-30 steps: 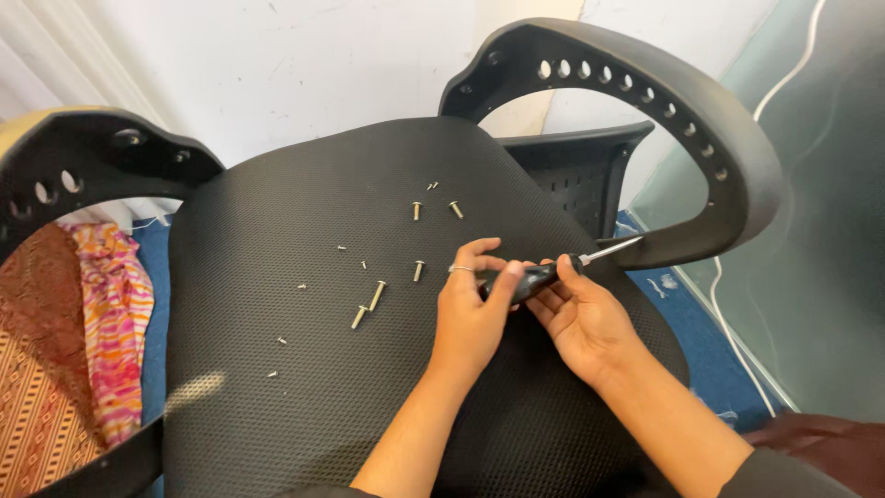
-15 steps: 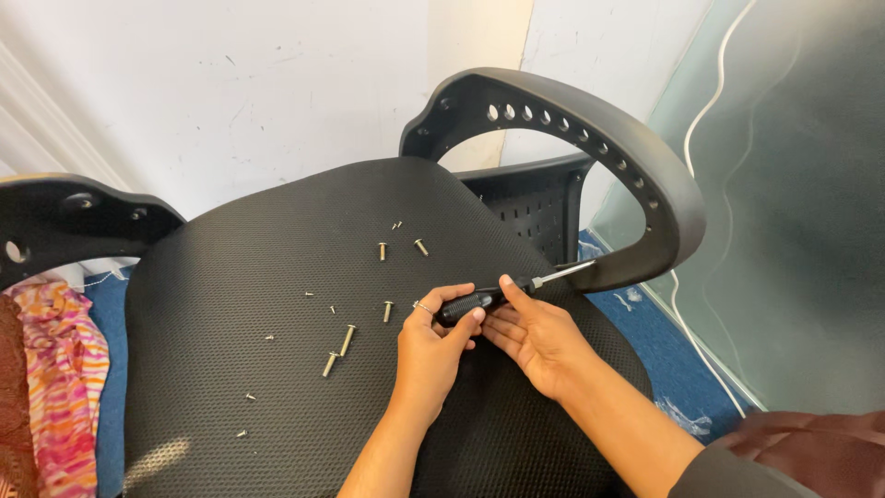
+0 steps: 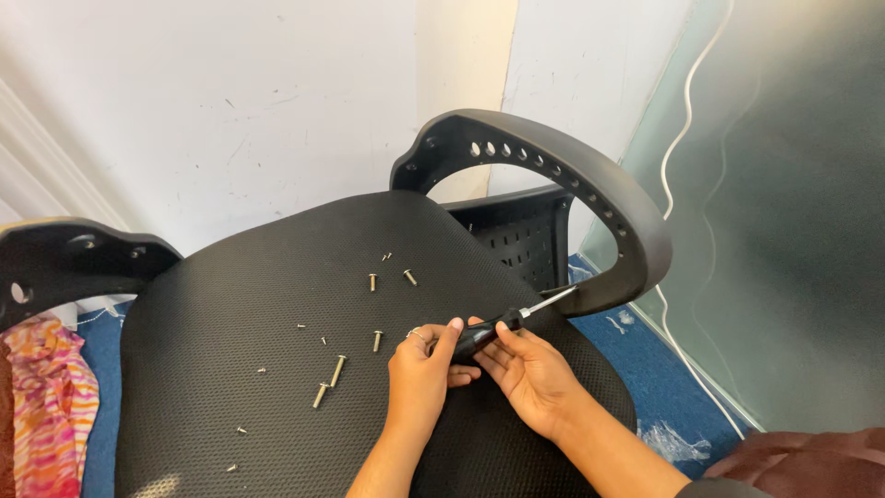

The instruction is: The person uses a screwdriver to tighten screws into the armrests of a black office chair. They work on the left armrest first, then move to the right armrest, securing each with multiple screws.

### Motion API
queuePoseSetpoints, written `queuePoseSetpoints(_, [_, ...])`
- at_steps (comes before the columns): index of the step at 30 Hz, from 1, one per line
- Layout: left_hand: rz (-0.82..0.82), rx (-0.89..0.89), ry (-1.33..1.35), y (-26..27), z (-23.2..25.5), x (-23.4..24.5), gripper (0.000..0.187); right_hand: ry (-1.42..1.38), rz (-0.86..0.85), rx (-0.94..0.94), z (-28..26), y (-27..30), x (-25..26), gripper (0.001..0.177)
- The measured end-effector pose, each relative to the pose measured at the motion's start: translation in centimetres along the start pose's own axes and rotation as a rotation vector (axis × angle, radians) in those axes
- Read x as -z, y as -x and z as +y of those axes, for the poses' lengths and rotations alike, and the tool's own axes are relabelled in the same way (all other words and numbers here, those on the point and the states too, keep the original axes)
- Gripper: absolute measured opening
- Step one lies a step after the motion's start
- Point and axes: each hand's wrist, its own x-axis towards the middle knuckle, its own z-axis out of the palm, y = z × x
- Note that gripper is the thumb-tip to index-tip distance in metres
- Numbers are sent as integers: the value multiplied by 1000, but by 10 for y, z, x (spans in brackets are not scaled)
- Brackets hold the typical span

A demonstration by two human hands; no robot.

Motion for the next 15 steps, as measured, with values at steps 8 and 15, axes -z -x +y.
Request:
queuePoseSetpoints(8, [-72, -199, 14, 1, -12, 7, 32, 254, 241, -68, -6, -1, -21, 36])
queuePoseSetpoints(15, [-72, -172, 42, 6, -5, 7, 35, 244, 170, -64, -3, -6, -14, 38])
